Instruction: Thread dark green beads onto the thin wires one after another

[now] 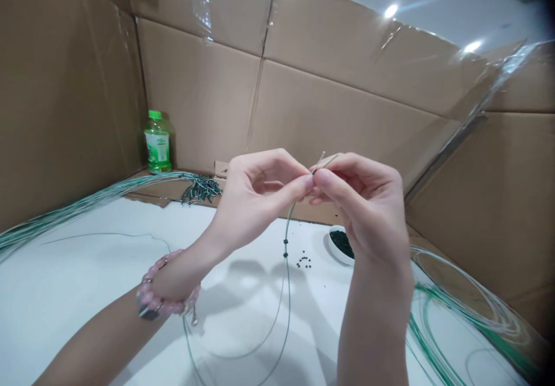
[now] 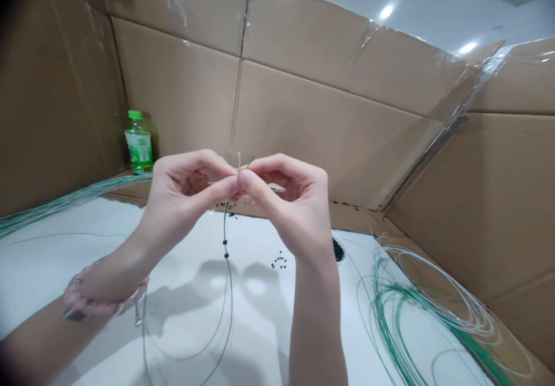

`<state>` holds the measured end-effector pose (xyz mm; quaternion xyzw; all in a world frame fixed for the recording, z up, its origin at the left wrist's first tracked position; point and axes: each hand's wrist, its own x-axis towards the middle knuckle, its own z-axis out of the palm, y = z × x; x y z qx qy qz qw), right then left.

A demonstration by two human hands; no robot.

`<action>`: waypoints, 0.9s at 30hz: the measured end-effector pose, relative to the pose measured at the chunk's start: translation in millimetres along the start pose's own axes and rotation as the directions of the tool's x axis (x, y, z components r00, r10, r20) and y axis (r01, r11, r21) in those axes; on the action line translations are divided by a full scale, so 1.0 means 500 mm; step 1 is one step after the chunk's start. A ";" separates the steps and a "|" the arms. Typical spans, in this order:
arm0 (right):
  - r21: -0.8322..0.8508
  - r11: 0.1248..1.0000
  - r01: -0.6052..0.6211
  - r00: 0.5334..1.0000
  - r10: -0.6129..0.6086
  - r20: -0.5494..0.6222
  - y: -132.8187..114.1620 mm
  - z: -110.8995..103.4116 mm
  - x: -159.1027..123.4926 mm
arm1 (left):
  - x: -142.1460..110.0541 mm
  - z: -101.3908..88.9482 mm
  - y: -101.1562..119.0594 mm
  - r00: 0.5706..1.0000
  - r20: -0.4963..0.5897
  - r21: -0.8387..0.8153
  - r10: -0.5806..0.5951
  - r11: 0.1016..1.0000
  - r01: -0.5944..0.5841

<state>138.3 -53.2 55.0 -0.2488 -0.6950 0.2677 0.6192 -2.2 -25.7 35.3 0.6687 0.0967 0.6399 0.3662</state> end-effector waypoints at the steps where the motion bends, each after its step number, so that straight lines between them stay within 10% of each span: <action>1: -0.003 1.000 0.005 1.000 -0.005 -0.015 -0.002 0.000 -0.001 | -0.001 0.000 0.002 1.000 0.015 0.008 -0.015 1.000 0.015; 27: 0.196 0.981 0.019 0.992 0.006 -0.125 0.014 0.034 0.003 | -0.007 0.006 0.015 0.984 -0.081 0.137 0.160 0.980 -0.148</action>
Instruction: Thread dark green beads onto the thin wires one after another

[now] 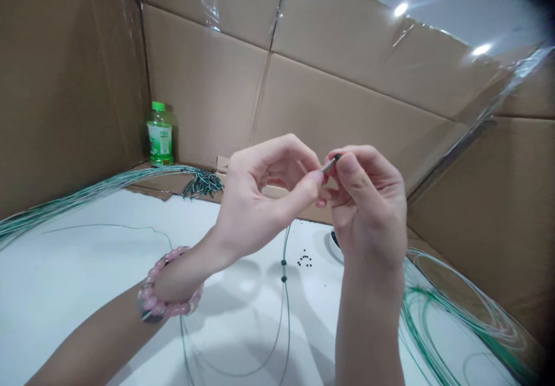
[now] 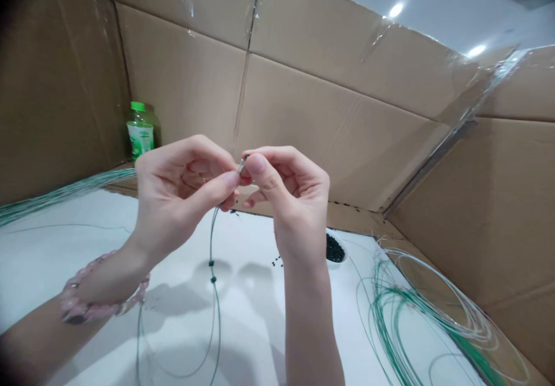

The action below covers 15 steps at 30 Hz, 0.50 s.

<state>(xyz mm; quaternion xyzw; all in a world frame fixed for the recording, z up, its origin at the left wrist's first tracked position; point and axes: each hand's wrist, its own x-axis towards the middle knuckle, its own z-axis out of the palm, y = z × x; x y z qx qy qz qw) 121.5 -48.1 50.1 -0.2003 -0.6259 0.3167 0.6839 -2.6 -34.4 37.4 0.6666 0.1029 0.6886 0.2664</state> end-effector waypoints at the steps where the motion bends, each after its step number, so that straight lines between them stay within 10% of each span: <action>1: 0.013 1.000 0.000 1.000 0.000 0.008 0.002 0.001 0.001 | 0.001 -0.001 0.001 1.000 -0.001 0.009 0.013 1.000 -0.013; 15: 0.047 0.999 0.009 0.995 -0.014 0.096 0.004 -0.004 0.001 | 0.003 -0.002 0.005 1.000 -0.002 0.046 0.020 0.999 -0.020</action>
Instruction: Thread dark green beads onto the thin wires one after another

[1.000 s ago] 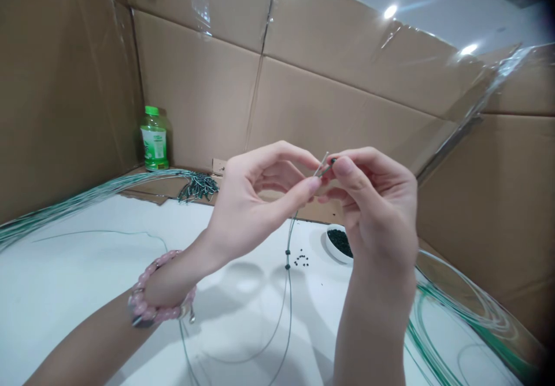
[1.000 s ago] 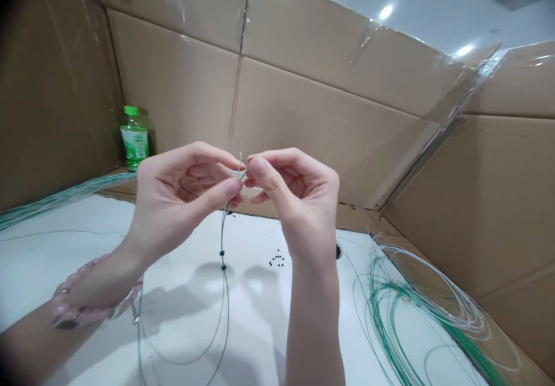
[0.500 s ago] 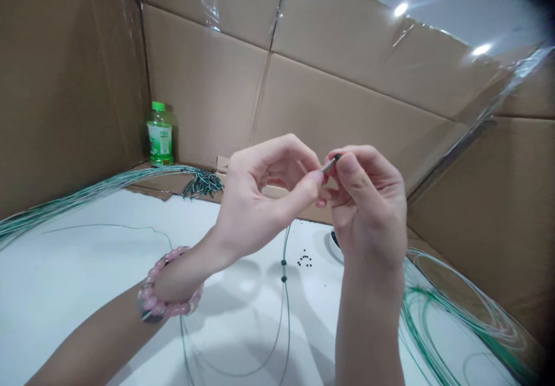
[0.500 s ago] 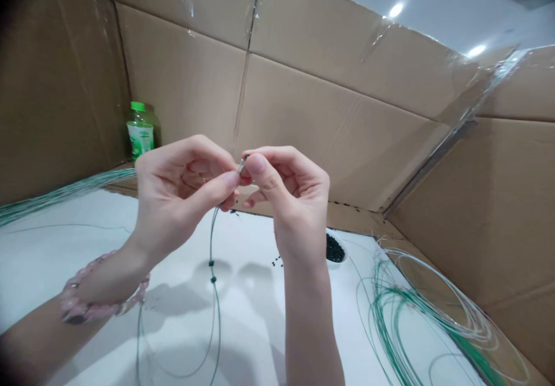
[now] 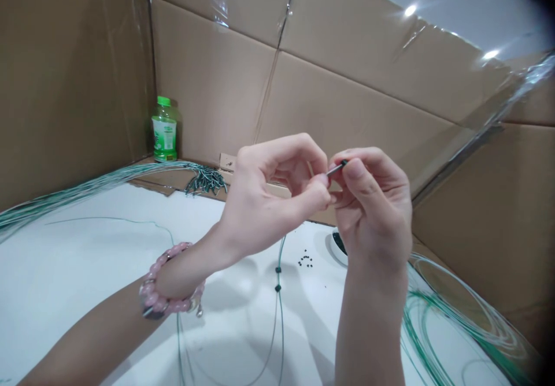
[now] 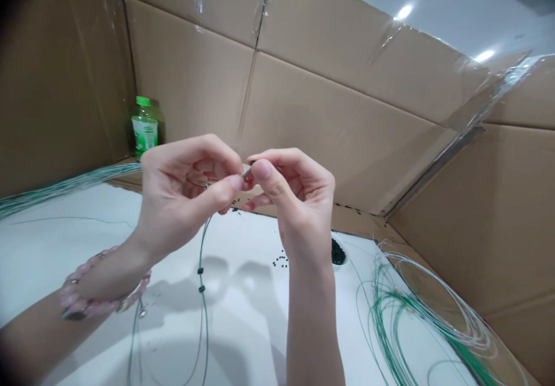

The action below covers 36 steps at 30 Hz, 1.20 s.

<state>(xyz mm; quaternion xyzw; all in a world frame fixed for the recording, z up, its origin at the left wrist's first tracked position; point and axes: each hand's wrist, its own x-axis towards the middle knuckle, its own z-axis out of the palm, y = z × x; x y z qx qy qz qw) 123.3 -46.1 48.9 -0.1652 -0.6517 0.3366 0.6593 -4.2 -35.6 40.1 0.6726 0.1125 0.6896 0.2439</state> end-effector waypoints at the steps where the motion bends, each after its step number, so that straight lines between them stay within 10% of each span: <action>1: -0.007 1.000 0.000 1.000 0.000 0.005 -0.001 -0.001 -0.001 | 0.000 0.000 0.000 1.000 0.002 0.004 -0.002 1.000 0.002; 36: -0.083 0.996 0.012 0.999 -0.015 -0.034 -0.008 0.004 -0.003 | -0.004 -0.001 -0.001 1.000 -0.016 0.006 -0.016 1.000 0.016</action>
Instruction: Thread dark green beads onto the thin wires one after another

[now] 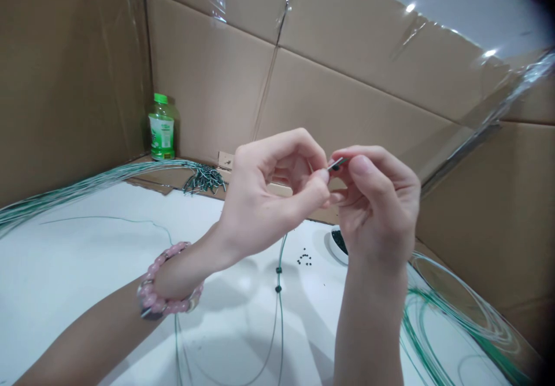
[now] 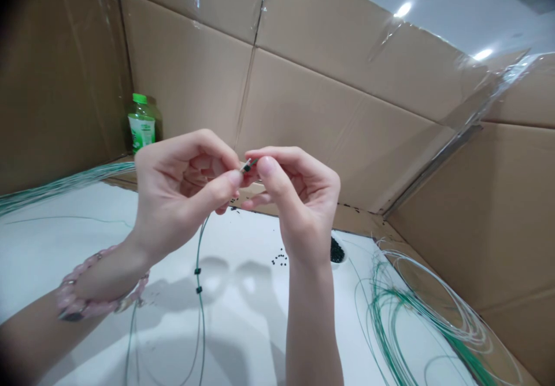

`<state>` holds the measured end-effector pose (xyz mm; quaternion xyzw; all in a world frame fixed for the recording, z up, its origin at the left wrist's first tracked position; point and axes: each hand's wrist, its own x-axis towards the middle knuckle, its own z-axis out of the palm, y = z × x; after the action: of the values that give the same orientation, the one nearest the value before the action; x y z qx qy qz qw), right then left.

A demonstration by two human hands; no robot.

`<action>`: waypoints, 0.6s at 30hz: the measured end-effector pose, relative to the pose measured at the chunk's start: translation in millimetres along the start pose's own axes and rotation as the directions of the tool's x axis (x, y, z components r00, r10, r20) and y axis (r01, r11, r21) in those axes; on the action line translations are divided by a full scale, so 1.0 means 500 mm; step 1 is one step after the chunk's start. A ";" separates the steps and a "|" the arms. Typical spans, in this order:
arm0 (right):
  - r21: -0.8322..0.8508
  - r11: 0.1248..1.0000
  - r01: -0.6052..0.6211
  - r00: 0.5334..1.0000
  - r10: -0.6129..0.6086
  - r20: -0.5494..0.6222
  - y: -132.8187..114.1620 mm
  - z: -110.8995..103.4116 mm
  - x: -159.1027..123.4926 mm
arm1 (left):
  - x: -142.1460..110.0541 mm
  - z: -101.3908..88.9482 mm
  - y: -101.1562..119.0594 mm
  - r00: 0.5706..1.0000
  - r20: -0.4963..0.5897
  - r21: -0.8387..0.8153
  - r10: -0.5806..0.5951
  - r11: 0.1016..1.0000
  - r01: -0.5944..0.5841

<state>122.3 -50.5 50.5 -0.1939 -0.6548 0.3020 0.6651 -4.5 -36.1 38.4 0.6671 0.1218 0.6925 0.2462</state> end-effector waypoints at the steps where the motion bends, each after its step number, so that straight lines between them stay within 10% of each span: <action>1: 0.001 1.000 -0.003 1.000 0.003 0.004 0.000 0.000 0.000 | -0.001 0.000 0.000 1.000 -0.003 -0.004 -0.008 1.000 0.008; 18: -0.076 0.993 0.087 0.994 -0.082 0.070 0.005 0.000 0.005 | 0.002 0.006 -0.016 0.984 0.082 -0.329 -0.157 0.928 0.175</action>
<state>121.8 -46.9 50.7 -0.1818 -0.6956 0.2538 0.6471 -0.1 -29.1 35.3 0.6212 0.0517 0.6616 0.4169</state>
